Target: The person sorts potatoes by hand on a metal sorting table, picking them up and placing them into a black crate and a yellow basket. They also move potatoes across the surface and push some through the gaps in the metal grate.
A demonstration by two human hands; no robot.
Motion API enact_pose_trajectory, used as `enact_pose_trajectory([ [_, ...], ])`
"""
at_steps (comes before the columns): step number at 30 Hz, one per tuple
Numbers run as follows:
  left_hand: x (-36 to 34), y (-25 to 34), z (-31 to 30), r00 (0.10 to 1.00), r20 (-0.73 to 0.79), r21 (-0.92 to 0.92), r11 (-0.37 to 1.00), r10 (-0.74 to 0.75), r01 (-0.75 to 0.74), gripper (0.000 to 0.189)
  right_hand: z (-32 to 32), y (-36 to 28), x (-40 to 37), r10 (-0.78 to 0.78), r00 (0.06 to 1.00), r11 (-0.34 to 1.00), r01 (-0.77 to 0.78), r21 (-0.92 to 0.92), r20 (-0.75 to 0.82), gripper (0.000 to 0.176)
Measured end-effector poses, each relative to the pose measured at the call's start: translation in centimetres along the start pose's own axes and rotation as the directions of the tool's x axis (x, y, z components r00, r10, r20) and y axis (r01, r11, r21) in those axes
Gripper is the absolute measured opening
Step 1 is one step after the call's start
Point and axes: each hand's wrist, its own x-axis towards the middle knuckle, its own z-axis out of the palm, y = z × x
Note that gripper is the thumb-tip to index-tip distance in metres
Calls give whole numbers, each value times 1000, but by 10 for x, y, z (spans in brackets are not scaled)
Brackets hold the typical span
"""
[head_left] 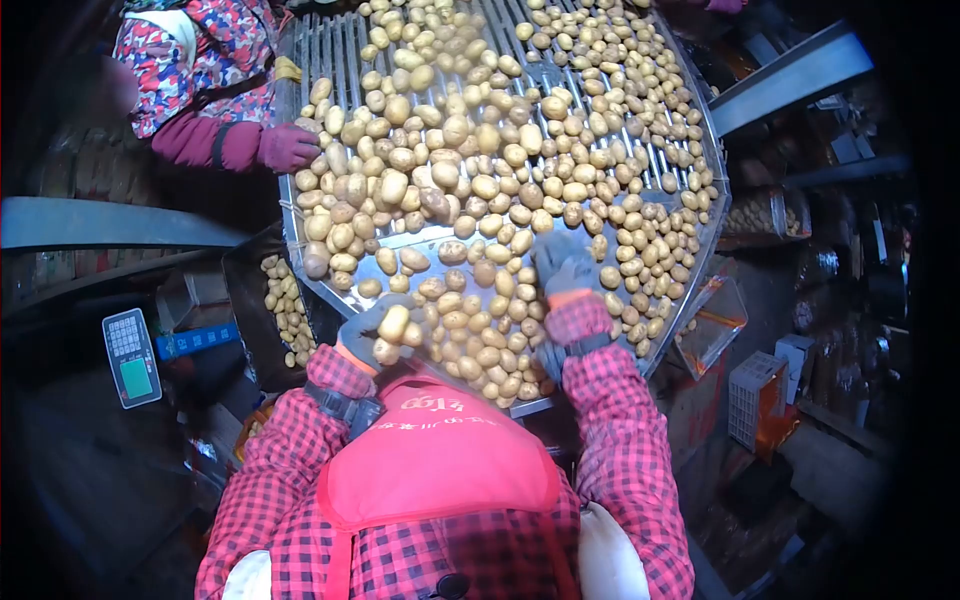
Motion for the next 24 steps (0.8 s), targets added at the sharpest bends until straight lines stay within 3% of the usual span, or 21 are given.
enact_pose_trajectory([
  [1,4,0,-1,983,43,-313,932,-178,183,53,7,6,15,106,994,992,-103,66,-35,33],
  [3,5,-8,0,983,77,-304,935,-166,182,46,40,16,39,83,988,991,-96,-97,-133,37],
  [4,9,-29,-2,939,69,-609,731,-337,308,49,41,8,41,108,980,976,-137,-169,-169,42],
  [7,20,-3,6,933,240,-301,894,-267,333,50,14,-7,45,190,982,981,-190,-36,-2,47],
  [9,27,-10,15,882,203,-412,780,-426,472,40,19,-14,34,273,960,941,-251,228,-67,37],
  [11,30,21,35,913,148,-308,859,-382,409,31,4,-40,11,210,976,856,-158,492,-51,38],
  [12,33,36,46,859,71,-528,712,-507,463,40,-23,-59,-2,71,997,764,-58,643,4,40],
  [13,32,26,40,894,131,-479,762,-429,436,43,-21,-66,-13,-125,991,680,58,730,38,40],
  [15,29,-4,21,927,263,-384,852,-268,356,49,-62,-87,-8,-320,905,627,-21,779,282,38],
  [16,29,-8,20,945,251,-401,866,-211,300,48,-50,-80,0,-218,953,769,35,638,210,36],
  [18,28,-17,18,928,259,-577,727,-269,372,47,3,-42,37,-66,998,959,65,275,-5,34],
  [19,28,-17,16,919,264,-652,648,-292,393,46,2,-32,57,44,999,970,-43,240,0,38],
  [20,28,-8,18,925,219,-556,739,-311,380,44,2,-23,78,154,988,967,-151,206,5,43],
  [21,27,-6,18,931,211,-532,764,-298,366,44,20,-7,88,118,990,978,-103,183,-73,51],
  [22,26,-2,19,936,203,-508,787,-287,351,43,22,-5,101,240,961,962,-254,96,139,55],
  [24,22,9,21,948,182,-442,840,-260,315,43,32,-2,105,241,963,968,-247,43,124,57],
])
